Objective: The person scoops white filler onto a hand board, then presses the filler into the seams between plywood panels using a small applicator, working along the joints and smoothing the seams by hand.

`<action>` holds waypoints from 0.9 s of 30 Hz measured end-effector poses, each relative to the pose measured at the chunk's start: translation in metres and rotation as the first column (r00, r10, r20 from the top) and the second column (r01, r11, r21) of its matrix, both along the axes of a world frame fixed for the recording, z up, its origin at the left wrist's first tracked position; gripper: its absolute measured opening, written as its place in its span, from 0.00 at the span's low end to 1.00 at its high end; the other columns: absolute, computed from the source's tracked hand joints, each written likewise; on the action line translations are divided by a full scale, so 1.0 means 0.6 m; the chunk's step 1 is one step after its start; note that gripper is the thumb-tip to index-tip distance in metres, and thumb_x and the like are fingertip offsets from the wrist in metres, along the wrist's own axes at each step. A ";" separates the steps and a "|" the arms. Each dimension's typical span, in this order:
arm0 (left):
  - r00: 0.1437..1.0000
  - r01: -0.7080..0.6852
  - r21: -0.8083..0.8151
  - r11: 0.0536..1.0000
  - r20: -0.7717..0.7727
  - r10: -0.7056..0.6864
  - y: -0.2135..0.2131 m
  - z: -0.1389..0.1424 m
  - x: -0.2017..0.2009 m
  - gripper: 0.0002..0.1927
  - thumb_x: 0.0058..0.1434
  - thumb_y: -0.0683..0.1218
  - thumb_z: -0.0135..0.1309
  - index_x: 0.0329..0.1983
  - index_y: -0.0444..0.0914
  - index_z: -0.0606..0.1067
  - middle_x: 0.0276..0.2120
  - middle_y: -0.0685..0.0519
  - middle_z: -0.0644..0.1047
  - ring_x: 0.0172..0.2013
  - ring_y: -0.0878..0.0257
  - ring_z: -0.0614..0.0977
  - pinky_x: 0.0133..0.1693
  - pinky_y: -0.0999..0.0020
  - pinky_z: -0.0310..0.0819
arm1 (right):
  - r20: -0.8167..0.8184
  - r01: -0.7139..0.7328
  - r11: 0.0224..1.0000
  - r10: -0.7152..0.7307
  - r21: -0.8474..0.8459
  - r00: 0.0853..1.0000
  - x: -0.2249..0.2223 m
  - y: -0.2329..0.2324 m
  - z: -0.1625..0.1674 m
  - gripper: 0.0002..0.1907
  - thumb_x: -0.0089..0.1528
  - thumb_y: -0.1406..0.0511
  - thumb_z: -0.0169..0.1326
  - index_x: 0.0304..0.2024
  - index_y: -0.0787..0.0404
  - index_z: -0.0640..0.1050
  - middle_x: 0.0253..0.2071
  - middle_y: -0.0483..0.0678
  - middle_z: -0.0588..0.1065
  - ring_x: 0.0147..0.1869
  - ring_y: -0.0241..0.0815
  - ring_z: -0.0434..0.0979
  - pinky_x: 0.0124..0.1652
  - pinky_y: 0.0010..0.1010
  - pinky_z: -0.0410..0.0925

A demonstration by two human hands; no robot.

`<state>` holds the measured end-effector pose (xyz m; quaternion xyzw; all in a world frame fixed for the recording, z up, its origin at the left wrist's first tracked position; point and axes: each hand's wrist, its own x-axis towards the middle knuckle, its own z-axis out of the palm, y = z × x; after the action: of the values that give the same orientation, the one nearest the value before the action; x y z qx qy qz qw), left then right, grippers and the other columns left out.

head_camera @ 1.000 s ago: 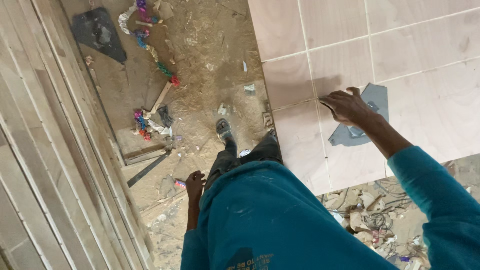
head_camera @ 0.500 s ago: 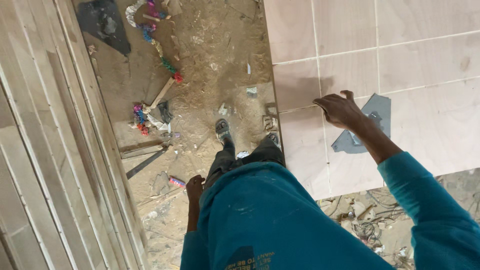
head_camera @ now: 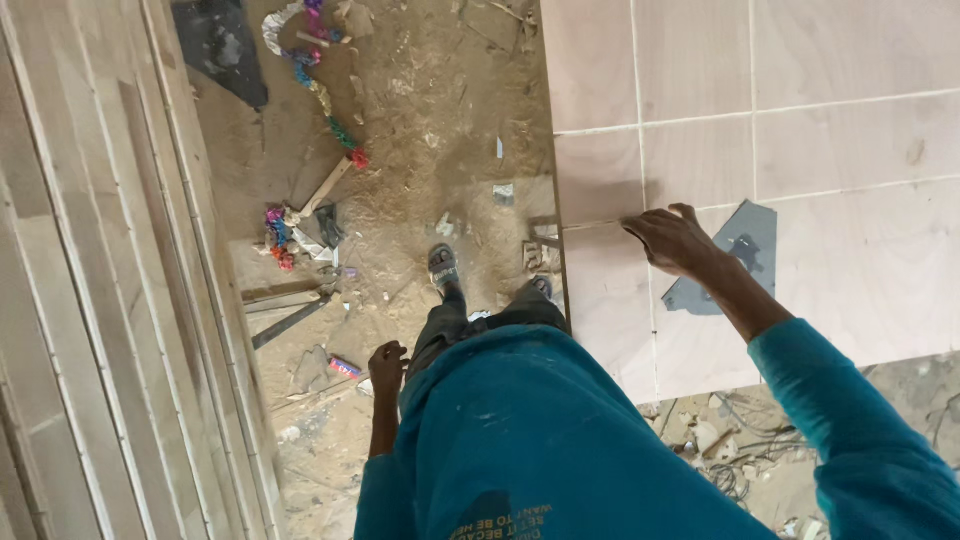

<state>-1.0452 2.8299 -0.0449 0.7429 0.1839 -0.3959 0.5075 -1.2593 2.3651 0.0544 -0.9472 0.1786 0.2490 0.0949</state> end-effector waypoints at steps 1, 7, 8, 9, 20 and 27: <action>0.998 0.016 -0.040 0.999 0.056 -0.014 0.000 0.002 -0.001 0.19 0.64 0.47 0.52 0.52 0.29 0.77 0.38 0.43 0.83 0.30 0.57 0.84 0.28 0.67 0.76 | -0.022 -0.009 1.000 0.009 0.005 1.000 0.005 -0.001 0.007 0.24 0.63 0.68 0.47 0.63 0.51 0.73 0.59 0.46 0.76 0.66 0.44 0.71 0.65 0.55 0.54; 1.000 -0.025 0.001 1.000 0.018 0.025 0.013 0.018 -0.008 0.18 0.65 0.47 0.51 0.53 0.31 0.76 0.38 0.43 0.83 0.29 0.57 0.82 0.27 0.65 0.73 | -0.279 0.031 0.998 -0.017 0.046 0.960 0.024 -0.016 0.044 0.26 0.68 0.68 0.43 0.68 0.45 0.70 0.60 0.43 0.76 0.66 0.40 0.73 0.72 0.51 0.52; 0.999 -0.026 0.001 1.000 0.031 0.026 0.016 0.019 -0.011 0.18 0.66 0.48 0.52 0.53 0.30 0.76 0.38 0.43 0.83 0.29 0.57 0.83 0.28 0.66 0.74 | -0.199 0.009 0.999 -0.002 0.033 0.980 0.025 -0.015 0.044 0.26 0.67 0.69 0.43 0.66 0.46 0.71 0.61 0.43 0.76 0.67 0.40 0.72 0.72 0.53 0.51; 0.999 -0.025 0.007 1.000 0.042 0.025 0.020 0.021 -0.014 0.18 0.67 0.48 0.52 0.52 0.30 0.76 0.38 0.42 0.83 0.30 0.57 0.83 0.29 0.67 0.75 | -0.120 -0.010 1.000 0.013 0.025 0.993 0.026 -0.013 0.041 0.26 0.66 0.70 0.43 0.65 0.47 0.71 0.62 0.43 0.75 0.67 0.39 0.71 0.71 0.54 0.51; 0.999 0.006 0.121 0.993 -0.045 -0.001 0.033 0.022 -0.021 0.19 0.65 0.50 0.51 0.52 0.33 0.77 0.39 0.44 0.83 0.29 0.57 0.83 0.26 0.66 0.73 | -0.008 0.014 1.000 -0.014 0.008 1.000 0.044 0.044 -0.006 0.23 0.65 0.69 0.45 0.63 0.51 0.72 0.60 0.44 0.76 0.69 0.40 0.71 0.69 0.57 0.52; 0.993 0.112 0.052 0.992 -0.032 -0.110 -0.009 0.016 -0.003 0.20 0.67 0.51 0.51 0.55 0.33 0.74 0.40 0.44 0.83 0.29 0.57 0.84 0.27 0.64 0.75 | -0.107 0.147 0.958 -0.124 0.246 0.987 -0.008 0.084 -0.017 0.28 0.60 0.72 0.46 0.63 0.51 0.73 0.57 0.50 0.76 0.63 0.49 0.74 0.62 0.53 0.59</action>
<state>-1.0473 2.8246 -0.0354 0.7596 0.1603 -0.4291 0.4617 -1.2643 2.4152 0.0439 -0.9006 0.2141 0.3052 0.2234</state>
